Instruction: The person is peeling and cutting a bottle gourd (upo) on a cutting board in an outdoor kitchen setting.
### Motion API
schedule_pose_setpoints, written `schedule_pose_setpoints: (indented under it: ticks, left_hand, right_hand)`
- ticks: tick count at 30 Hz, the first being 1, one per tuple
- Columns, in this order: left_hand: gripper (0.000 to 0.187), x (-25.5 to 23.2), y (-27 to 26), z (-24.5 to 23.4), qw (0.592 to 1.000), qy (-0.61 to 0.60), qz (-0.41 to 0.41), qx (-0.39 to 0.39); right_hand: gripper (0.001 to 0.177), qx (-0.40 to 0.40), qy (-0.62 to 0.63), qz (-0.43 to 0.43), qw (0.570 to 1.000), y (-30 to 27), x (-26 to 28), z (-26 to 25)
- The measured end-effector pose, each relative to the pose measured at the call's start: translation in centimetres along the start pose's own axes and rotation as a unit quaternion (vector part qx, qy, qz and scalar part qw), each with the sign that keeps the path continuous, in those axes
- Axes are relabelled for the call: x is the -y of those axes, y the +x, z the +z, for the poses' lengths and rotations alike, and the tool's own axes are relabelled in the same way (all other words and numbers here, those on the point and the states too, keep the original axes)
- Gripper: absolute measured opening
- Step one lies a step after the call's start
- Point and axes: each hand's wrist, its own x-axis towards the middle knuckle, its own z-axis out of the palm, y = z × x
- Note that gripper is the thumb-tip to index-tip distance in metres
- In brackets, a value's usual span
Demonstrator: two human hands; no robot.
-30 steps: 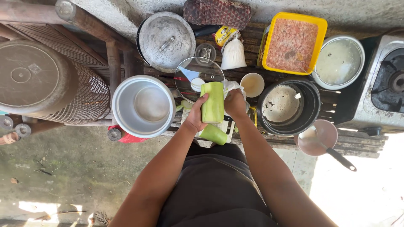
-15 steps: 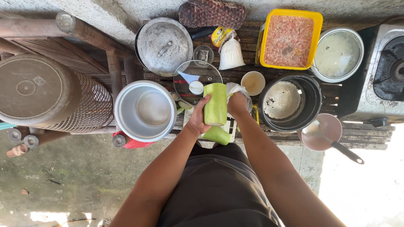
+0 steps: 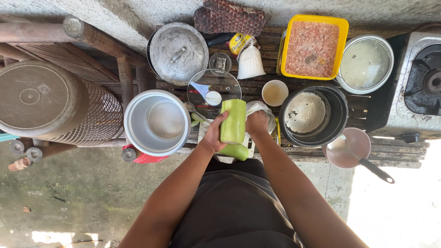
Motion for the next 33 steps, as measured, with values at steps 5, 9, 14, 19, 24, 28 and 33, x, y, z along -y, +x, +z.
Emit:
schedule_pose_setpoints:
  ticks: [5, 9, 14, 19, 24, 28, 33]
  left_hand:
    - [0.063, 1.1, -0.9, -0.2, 1.0, -0.012, -0.003, -0.008]
    - [0.06, 2.3, -1.6, -0.6, 0.999, -0.017, -0.007, -0.041]
    - [0.059, 4.3, -2.1, -1.2, 0.999, -0.023, 0.0, -0.023]
    - [0.061, 6.0, -1.0, -3.1, 0.998, 0.01, -0.043, -0.033]
    - [0.061, 3.9, -1.7, -2.3, 0.997, 0.025, -0.039, -0.054]
    - [0.059, 1.4, -2.3, -1.5, 0.997, 0.006, 0.044, -0.064]
    - [0.059, 0.6, -2.8, -1.9, 0.992, -0.023, 0.094, -0.079]
  right_hand:
    - [0.053, 0.045, 0.089, 0.007, 0.995, -1.3, 4.1, -9.1]
    - [0.038, -0.006, -0.015, -0.124, 0.992, -1.6, 3.0, -7.7]
    - [0.033, -0.014, 0.025, -0.09, 0.996, -3.2, 3.5, -11.2]
    - [0.036, 0.069, 0.072, -0.05, 0.994, -2.8, -1.3, 0.0]
    - [0.036, 0.062, 0.038, -0.069, 0.995, -2.6, 0.2, -2.0]
    - [0.041, 0.146, 0.067, -0.008, 0.987, -2.7, 1.5, -7.2]
    - [0.044, 0.154, 0.141, -0.008, 0.978, -4.0, 1.5, -11.3]
